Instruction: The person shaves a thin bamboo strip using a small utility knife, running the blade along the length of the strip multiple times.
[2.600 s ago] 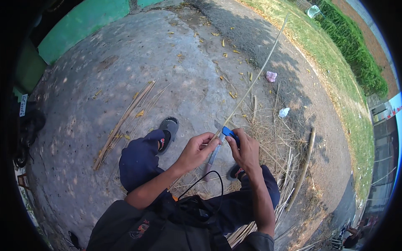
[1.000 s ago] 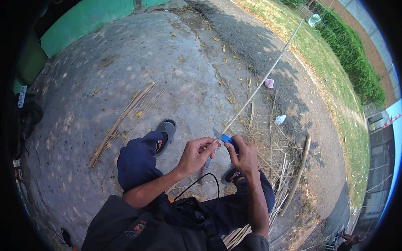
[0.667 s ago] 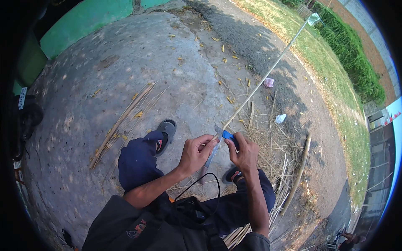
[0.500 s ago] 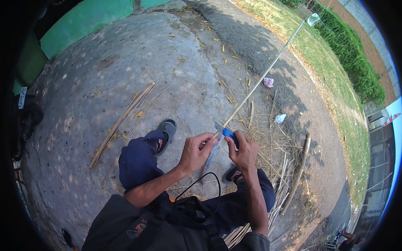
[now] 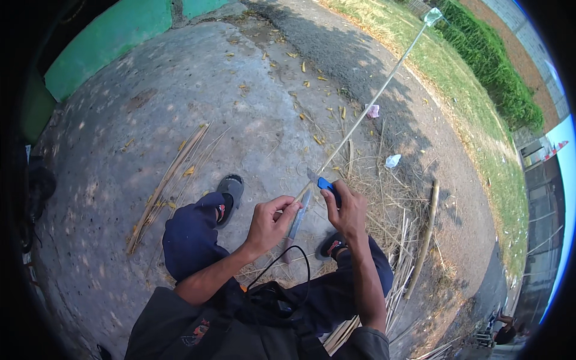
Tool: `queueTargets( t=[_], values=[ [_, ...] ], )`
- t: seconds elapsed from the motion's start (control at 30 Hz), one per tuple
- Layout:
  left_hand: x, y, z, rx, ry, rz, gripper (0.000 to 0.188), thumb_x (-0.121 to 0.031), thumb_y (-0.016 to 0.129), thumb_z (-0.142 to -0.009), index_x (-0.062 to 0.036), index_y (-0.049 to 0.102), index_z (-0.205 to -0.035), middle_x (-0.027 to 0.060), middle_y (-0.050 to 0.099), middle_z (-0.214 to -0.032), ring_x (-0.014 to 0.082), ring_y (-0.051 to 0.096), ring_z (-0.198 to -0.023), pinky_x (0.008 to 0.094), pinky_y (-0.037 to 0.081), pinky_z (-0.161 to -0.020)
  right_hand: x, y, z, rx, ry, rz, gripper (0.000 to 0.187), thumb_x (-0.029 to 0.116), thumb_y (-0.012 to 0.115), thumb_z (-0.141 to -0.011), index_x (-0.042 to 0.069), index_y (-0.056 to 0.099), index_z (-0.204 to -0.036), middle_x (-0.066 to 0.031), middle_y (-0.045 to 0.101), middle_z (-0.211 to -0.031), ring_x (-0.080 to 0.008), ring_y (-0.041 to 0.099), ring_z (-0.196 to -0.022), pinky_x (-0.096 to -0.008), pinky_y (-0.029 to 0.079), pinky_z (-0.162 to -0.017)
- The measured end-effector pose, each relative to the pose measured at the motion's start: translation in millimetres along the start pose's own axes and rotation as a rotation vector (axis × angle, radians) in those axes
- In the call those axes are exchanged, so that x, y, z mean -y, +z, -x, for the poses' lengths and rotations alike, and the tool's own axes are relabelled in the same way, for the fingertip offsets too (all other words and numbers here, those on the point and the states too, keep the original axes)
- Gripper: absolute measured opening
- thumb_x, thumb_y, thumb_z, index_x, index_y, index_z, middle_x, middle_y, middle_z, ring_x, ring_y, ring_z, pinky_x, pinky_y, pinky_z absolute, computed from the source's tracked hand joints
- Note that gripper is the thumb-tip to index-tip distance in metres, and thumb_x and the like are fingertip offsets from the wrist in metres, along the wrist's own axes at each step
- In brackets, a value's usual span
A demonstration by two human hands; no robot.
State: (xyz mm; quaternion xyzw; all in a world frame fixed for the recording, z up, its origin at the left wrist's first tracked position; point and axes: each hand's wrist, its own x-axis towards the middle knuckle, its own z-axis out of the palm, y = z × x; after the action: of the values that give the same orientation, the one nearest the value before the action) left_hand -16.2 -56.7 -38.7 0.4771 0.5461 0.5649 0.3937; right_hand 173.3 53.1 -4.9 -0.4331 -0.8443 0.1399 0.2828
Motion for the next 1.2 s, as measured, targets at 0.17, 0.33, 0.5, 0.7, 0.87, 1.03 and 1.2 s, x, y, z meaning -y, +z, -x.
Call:
queueTargets(
  t=[0.17,0.33,0.5,0.7,0.87,1.03,1.2],
  values=[
    [-12,-4,1,0.048,-0.005,-0.044,0.022,-0.015,0.063,-0.105,0.0021,0.076,-0.109,0.0028,0.064,-0.068,0.0027,0.051,-0.06,0.0267,0.04,-0.051,-11,-9,-11,-0.063,-0.035,0.089,0.031,0.036,0.073,-0.098,0.007,0.065,-0.09,-0.0138,0.061,-0.064,-0.0335,0.063,-0.055,-0.0439,0.045,-0.053],
    [-17,-6,2,0.015,0.009,-0.037,0.021,-0.015,0.064,-0.105,0.0025,0.076,-0.107,0.0038,0.065,-0.07,0.003,0.052,-0.06,0.0262,0.04,-0.051,-21,-8,-18,-0.126,-0.056,0.091,0.03,0.035,0.072,-0.099,0.007,0.064,-0.09,-0.0149,0.06,-0.063,-0.0341,0.062,-0.054,-0.0445,0.044,-0.053],
    [0,-5,34,0.193,-0.025,-0.051,0.021,-0.014,0.063,-0.105,0.0035,0.076,-0.107,0.0046,0.067,-0.074,0.0035,0.055,-0.064,0.0261,0.044,-0.052,-109,-58,-55,-0.568,0.216,0.066,0.044,0.037,0.057,-0.11,0.0,0.062,-0.087,-0.0106,0.051,-0.06,-0.0204,0.043,-0.051,-0.041,0.033,-0.052],
    [14,-15,31,0.23,-0.078,-0.012,0.023,-0.018,0.061,-0.107,0.0016,0.074,-0.107,0.0027,0.063,-0.069,0.006,0.051,-0.058,0.0291,0.041,-0.052,-165,-85,-27,-0.709,0.562,-0.418,0.048,0.047,0.052,-0.112,0.005,0.061,-0.089,0.0054,0.042,-0.066,-0.0063,0.037,-0.056,-0.0278,0.028,-0.051],
    [24,-26,5,0.152,-0.198,0.165,0.028,-0.026,0.056,-0.112,-0.0035,0.072,-0.108,-0.0079,0.046,-0.067,0.0002,0.037,-0.056,0.0226,0.029,-0.049,-107,-56,-21,-0.443,0.438,-0.616,0.038,0.042,0.056,-0.111,0.007,0.063,-0.1,0.0045,0.049,-0.071,-0.0053,0.041,-0.059,-0.0268,0.031,-0.052],
    [22,-23,-9,0.091,-0.207,0.173,0.029,-0.029,0.056,-0.112,-0.0042,0.071,-0.109,-0.0078,0.045,-0.068,-0.0001,0.036,-0.056,0.0212,0.028,-0.049,-22,-11,-14,-0.001,0.101,-0.22,0.033,0.034,0.06,-0.107,0.002,0.063,-0.105,-0.0113,0.053,-0.069,-0.0251,0.056,-0.062,-0.04,0.042,-0.06],
    [20,-14,-9,0.081,-0.206,0.235,0.028,-0.022,0.059,-0.11,0.0001,0.075,-0.106,-0.0048,0.052,-0.068,0.0028,0.044,-0.063,0.024,0.037,-0.058,22,20,6,0.2,0.008,-0.155,0.033,0.039,0.066,-0.103,0.006,0.067,-0.108,-0.0191,0.069,-0.075,-0.0409,0.069,-0.067,-0.0482,0.05,-0.061]
  ],
)
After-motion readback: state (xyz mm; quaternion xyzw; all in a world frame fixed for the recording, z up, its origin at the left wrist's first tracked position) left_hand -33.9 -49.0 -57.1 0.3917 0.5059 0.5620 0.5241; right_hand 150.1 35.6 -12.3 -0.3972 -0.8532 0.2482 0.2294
